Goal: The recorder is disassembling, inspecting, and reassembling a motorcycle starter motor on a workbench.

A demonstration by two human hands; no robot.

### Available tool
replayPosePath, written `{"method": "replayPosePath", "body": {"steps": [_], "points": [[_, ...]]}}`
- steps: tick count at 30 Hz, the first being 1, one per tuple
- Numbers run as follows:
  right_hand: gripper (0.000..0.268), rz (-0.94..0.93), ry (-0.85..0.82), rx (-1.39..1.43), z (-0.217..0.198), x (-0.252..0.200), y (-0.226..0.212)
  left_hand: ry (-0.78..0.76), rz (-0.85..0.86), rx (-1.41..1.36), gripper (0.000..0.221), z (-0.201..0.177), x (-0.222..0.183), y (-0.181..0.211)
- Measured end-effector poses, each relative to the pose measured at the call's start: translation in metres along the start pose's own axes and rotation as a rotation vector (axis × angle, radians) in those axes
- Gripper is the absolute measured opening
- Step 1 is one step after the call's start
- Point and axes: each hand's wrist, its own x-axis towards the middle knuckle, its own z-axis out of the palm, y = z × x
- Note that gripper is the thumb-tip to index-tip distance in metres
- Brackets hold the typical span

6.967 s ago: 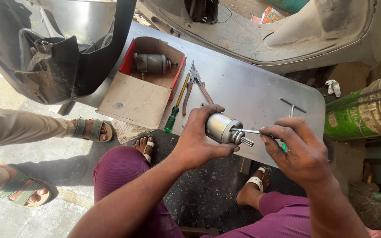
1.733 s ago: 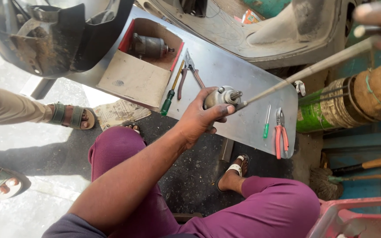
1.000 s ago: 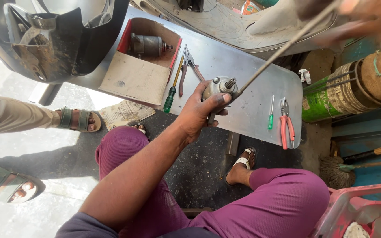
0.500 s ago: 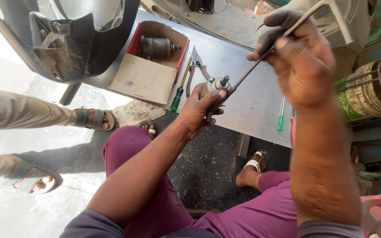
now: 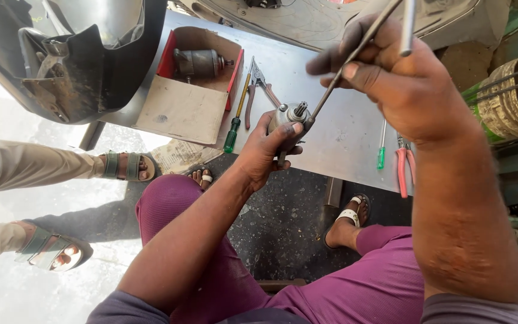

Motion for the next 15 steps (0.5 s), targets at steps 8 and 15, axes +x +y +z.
{"method": "replayPosePath", "body": {"steps": [8,15], "points": [[0.029,-0.134,0.162,-0.456,0.010,-0.002,0.013,-0.010,0.005,0.018,0.097,-0.001,0.001,-0.003],[0.024,-0.091,-0.050,-0.299,0.009,-0.005,-0.010,-0.020,0.005,0.012,0.098,0.000,-0.003,-0.001]]}}
